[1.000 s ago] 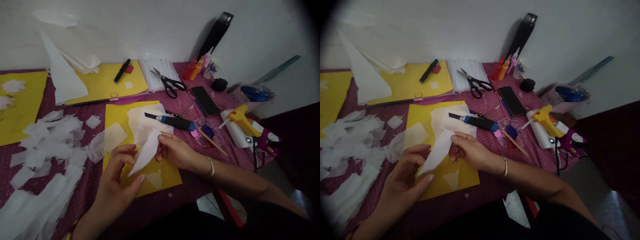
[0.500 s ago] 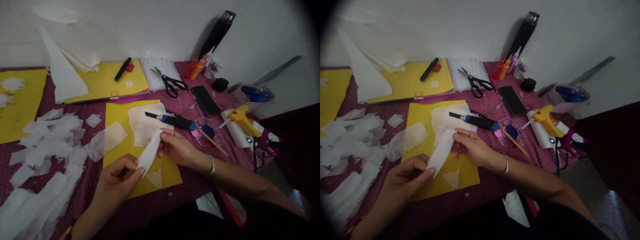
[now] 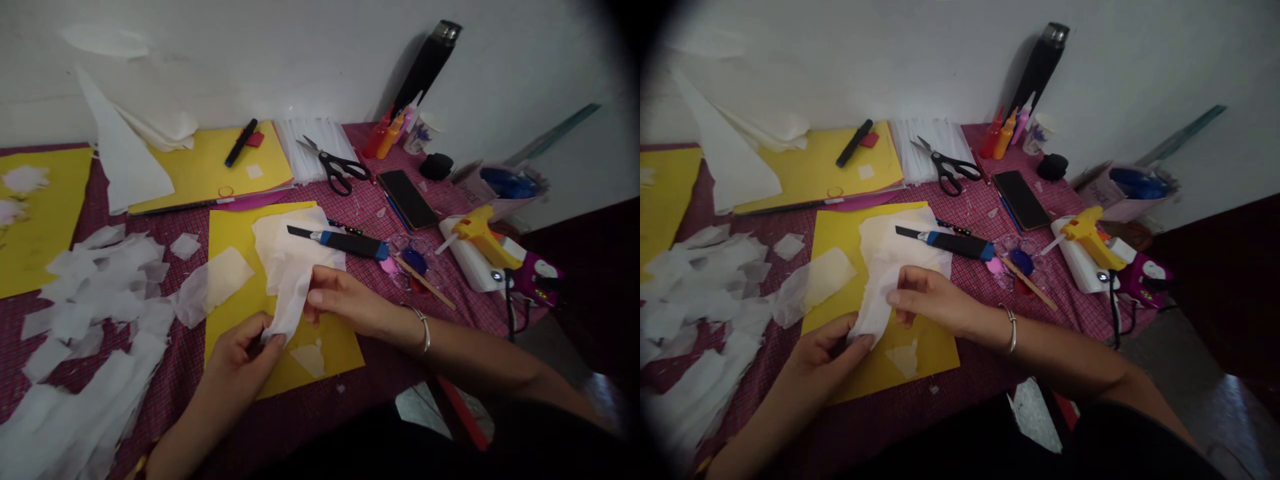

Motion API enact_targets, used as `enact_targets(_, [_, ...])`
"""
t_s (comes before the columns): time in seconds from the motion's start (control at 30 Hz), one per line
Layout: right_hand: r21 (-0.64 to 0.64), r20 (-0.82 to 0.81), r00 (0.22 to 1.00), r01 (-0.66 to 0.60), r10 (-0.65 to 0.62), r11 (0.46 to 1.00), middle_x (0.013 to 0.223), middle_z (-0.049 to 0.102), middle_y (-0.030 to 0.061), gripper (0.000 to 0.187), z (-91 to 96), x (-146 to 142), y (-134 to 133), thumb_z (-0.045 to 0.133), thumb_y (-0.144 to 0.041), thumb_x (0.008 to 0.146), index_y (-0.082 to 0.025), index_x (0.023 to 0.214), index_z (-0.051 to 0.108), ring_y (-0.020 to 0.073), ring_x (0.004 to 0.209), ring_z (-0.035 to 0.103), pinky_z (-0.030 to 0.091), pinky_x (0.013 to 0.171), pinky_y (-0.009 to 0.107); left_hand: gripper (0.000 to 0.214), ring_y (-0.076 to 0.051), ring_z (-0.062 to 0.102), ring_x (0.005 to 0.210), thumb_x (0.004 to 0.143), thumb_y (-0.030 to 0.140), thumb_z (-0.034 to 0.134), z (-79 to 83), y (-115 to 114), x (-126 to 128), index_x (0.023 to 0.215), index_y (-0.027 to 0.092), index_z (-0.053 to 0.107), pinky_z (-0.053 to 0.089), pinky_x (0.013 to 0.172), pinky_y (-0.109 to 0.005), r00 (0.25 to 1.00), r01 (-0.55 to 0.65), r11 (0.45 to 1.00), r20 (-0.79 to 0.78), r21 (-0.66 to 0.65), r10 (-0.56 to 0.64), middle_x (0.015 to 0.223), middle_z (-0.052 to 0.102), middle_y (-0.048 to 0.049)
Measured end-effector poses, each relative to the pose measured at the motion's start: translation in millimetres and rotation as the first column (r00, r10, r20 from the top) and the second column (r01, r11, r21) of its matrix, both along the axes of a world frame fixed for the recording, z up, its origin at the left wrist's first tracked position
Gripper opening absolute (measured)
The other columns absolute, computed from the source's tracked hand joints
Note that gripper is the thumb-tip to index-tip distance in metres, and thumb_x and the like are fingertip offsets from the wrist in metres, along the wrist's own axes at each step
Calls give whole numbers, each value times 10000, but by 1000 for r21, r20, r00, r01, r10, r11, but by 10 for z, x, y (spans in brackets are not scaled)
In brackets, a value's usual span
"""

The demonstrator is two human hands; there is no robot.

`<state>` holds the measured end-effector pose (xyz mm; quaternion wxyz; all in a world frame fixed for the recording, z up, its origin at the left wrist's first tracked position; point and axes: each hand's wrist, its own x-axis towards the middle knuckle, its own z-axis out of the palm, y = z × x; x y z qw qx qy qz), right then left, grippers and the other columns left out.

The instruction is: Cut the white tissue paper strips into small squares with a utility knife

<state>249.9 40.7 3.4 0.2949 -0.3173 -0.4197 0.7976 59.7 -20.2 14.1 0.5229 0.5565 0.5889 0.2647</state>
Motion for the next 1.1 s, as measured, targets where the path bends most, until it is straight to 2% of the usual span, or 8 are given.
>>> enact_targets(0.1, [54, 87, 996, -8, 3, 999, 723, 588, -38, 462, 16, -41, -34, 810, -513, 626, -179, 831, 565, 87, 619, 525, 447, 563, 217, 190, -121, 411, 546, 787, 278, 557, 12, -27, 33, 618, 196, 532, 339, 528, -232, 998, 4, 996, -65, 91, 2, 572, 448, 41])
enact_targets(0.2, [82, 148, 989, 5, -17, 997, 714, 582, -33, 424, 8, -59, -47, 779, -530, 658, -185, 788, 570, 89, 616, 502, 442, 565, 222, 203, -119, 395, 535, 788, 279, 555, 23, -33, 41, 605, 199, 521, 330, 524, -233, 997, 24, 995, -71, 94, -18, 565, 430, 44])
enact_targets(0.43, [118, 179, 981, 56, -77, 991, 630, 519, -64, 427, 61, 1, 21, 766, -543, 666, -179, 781, 576, 58, 513, 425, 366, 460, 190, 191, -139, 450, 576, 758, 288, 540, 24, 13, 8, 598, 187, 564, 353, 547, -243, 981, 154, 971, 147, -183, -128, 587, 516, 10])
enact_targets(0.57, [121, 180, 983, 18, -40, 993, 580, 487, -78, 422, 93, 11, 13, 771, -533, 663, -176, 744, 563, 51, 478, 396, 312, 425, 184, 194, -150, 505, 608, 759, 218, 500, -5, 1, 0, 609, 186, 620, 396, 599, -247, 960, 209, 951, 232, -226, -156, 601, 565, -1])
enact_targets(0.73, [119, 166, 986, -13, -7, 993, 610, 487, -70, 425, 104, 2, -6, 768, -528, 660, -172, 711, 541, 54, 523, 408, 329, 472, 188, 306, -208, 613, 844, 716, 122, 513, 52, -31, -42, 909, 221, 728, 457, 811, -307, 916, 309, 931, 325, -196, -236, 874, 701, -30])
enact_targets(0.87, [176, 184, 982, -61, 28, 983, 616, 487, -59, 422, 76, -21, -29, 728, -538, 700, -171, 681, 522, 68, 551, 426, 356, 508, 205, 370, -266, 592, 1058, 722, 212, 651, 75, -45, -61, 1087, 238, 707, 433, 936, -358, 886, 312, 939, 401, -142, -233, 1098, 694, -68])
enact_targets(1.0, [383, 277, 961, -121, 11, 916, 598, 436, -62, 400, 67, -77, -87, 706, -481, 747, -174, 623, 482, 71, 556, 387, 325, 502, 202, 177, -206, 612, 818, 727, 251, 695, -20, -44, 42, 895, 213, 739, 475, 747, -288, 928, 170, 979, 352, -113, -121, 871, 708, -42])
enact_targets(1.1, [569, 435, 900, -260, -17, 780, 626, 490, -45, 342, 173, -18, -35, 674, -451, 798, -169, 673, 527, 88, 578, 433, 353, 530, 213, 32, -142, 563, 651, 699, 213, 738, -76, -20, 85, 709, 183, 732, 449, 632, -231, 950, 32, 986, 310, -166, 21, 682, 664, -11])
